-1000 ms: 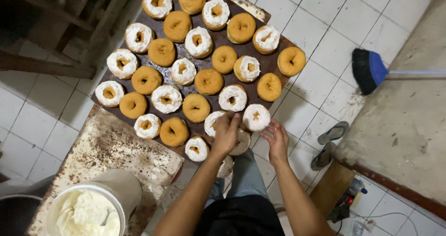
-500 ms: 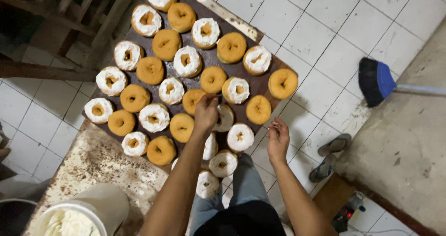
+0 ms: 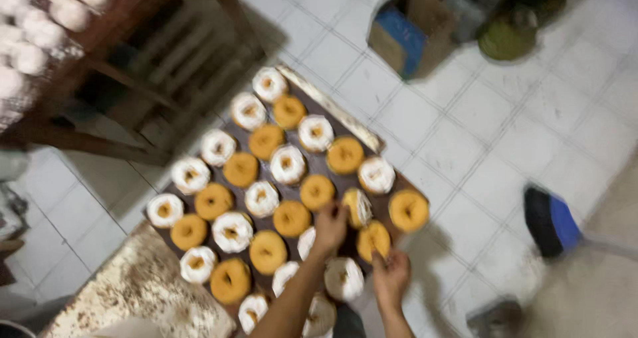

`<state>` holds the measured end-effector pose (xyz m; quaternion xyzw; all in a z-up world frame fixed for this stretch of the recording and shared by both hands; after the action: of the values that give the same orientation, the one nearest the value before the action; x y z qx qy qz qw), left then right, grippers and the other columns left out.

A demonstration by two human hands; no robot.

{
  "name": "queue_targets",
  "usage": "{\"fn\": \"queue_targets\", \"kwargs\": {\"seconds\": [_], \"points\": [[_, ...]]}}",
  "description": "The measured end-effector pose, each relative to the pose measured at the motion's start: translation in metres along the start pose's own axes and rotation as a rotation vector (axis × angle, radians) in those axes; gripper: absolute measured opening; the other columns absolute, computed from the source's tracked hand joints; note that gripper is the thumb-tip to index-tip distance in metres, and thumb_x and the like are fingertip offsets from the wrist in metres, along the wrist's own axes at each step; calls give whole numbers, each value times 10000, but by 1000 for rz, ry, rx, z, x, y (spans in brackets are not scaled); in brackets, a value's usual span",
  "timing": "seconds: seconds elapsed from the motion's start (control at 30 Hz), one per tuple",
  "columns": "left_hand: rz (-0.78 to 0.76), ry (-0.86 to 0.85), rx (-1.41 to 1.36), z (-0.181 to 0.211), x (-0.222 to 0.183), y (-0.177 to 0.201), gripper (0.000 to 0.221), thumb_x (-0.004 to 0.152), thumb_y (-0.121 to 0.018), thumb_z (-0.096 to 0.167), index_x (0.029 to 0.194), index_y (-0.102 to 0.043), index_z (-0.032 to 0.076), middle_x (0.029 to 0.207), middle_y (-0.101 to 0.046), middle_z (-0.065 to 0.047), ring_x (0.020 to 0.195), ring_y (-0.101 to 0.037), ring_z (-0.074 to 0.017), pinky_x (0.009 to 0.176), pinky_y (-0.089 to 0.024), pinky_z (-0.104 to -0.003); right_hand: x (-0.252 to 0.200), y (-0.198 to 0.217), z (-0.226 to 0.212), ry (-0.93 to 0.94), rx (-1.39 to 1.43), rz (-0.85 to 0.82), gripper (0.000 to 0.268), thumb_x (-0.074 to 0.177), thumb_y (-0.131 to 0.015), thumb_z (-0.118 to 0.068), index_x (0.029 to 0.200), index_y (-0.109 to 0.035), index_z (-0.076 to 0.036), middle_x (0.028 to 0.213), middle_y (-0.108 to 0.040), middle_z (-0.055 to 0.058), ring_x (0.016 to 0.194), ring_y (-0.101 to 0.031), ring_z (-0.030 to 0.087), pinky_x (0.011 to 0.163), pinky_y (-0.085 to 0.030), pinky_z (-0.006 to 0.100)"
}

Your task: The person prepares donuts by picking up a cream-filled half and pressing it together with a plain half, then placing the assembled donut back onto a wooden tray.

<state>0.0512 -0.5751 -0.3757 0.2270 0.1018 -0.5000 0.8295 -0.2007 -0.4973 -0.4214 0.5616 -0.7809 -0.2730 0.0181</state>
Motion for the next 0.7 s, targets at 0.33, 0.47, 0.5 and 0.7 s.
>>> {"fn": "queue_targets", "kwargs": {"seconds": [0.33, 0.47, 0.5, 0.7], "points": [[-193, 157, -1492, 16, -68, 108, 441, 955, -466, 336, 1243, -616, 37, 1179, -731, -136, 1057, -710, -289, 897, -558, -465, 40, -22, -117, 184, -127, -22, 440, 804, -785, -218, 1148, -610, -9, 1061, -661, 123, 947, -653, 256, 811, -546, 417], [-143, 45, -1599, 52, -135, 231, 458, 956, -476, 348, 1258, -609, 30, 1185, -723, -146, 1062, -703, -301, 904, -552, -472, 21, -50, -212, 182, -144, -82, 433, 832, -743, -215, 1185, -596, -13, 1107, -653, 130, 994, -645, 274, 838, -536, 453], [-124, 6, -1609, 60, -151, 259, 463, 957, -479, 351, 1262, -607, 28, 1186, -721, -148, 1063, -701, -304, 906, -551, -473, 7, -52, -226, 187, -138, -98, 432, 839, -732, -214, 1195, -592, -14, 1119, -651, 132, 1006, -643, 279, 844, -534, 462], [68, -72, -1684, 27, -293, 354, 492, 959, -494, 370, 1285, -596, 16, 1194, -709, -163, 1070, -690, -321, 916, -543, -484, -92, -43, -221, 115, -58, -272, 426, 881, -669, -209, 1251, -571, -21, 1187, -638, 142, 1077, -631, 307, 884, -519, 516]]}}
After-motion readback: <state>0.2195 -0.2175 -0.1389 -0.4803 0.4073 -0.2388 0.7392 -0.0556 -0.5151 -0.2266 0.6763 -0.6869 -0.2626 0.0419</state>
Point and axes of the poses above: each hand's wrist, its own x-axis towards the middle knuckle, its own y-axis out of the back of the hand, z = x × y, the point moved 8 cm from there along x, towards the middle knuckle
